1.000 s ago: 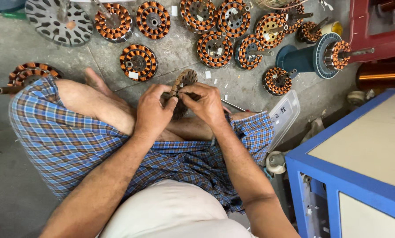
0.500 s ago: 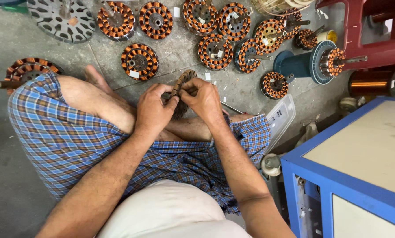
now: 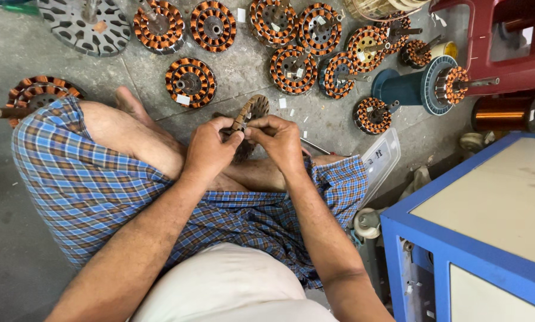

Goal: The person sits on the floor and inserts small white rectangular pieces into the slots of a motor stator. They use pliers to adjust the copper windings and a screwdriver to press the pieces into place. The person repeats this process for multiple stators.

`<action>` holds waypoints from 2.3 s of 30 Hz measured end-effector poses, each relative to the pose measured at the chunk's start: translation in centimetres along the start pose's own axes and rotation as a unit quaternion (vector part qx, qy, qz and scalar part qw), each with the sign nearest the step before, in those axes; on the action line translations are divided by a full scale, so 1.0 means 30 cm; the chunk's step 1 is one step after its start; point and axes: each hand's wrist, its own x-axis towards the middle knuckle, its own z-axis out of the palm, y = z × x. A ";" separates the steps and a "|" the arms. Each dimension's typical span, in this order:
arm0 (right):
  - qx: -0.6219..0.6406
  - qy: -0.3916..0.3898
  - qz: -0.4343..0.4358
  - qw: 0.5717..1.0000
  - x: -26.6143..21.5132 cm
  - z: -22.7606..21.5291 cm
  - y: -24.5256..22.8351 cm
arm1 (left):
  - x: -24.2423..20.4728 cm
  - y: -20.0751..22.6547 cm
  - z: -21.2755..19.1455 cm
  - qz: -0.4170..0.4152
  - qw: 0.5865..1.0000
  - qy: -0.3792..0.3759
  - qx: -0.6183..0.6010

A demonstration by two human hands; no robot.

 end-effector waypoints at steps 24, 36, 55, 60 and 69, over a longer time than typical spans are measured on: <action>-0.397 -0.041 -0.272 0.876 -0.040 -0.019 -0.147 | 0.017 -0.055 -0.003 0.135 0.972 0.009 0.190; -0.279 -0.055 -0.170 0.944 -0.032 -0.081 -0.157 | 0.001 -0.055 -0.007 0.099 0.985 -0.014 0.140; -0.310 -0.123 -0.208 0.919 -0.012 -0.070 -0.218 | -0.034 -0.006 0.000 0.128 0.986 0.027 0.104; -0.262 -0.042 -0.223 0.938 0.076 -0.078 -0.365 | -0.038 -0.042 0.027 0.060 0.987 -0.012 0.147; -0.358 -0.095 -0.399 0.839 0.530 0.202 -0.547 | -0.004 -0.080 0.095 0.143 0.985 0.069 0.067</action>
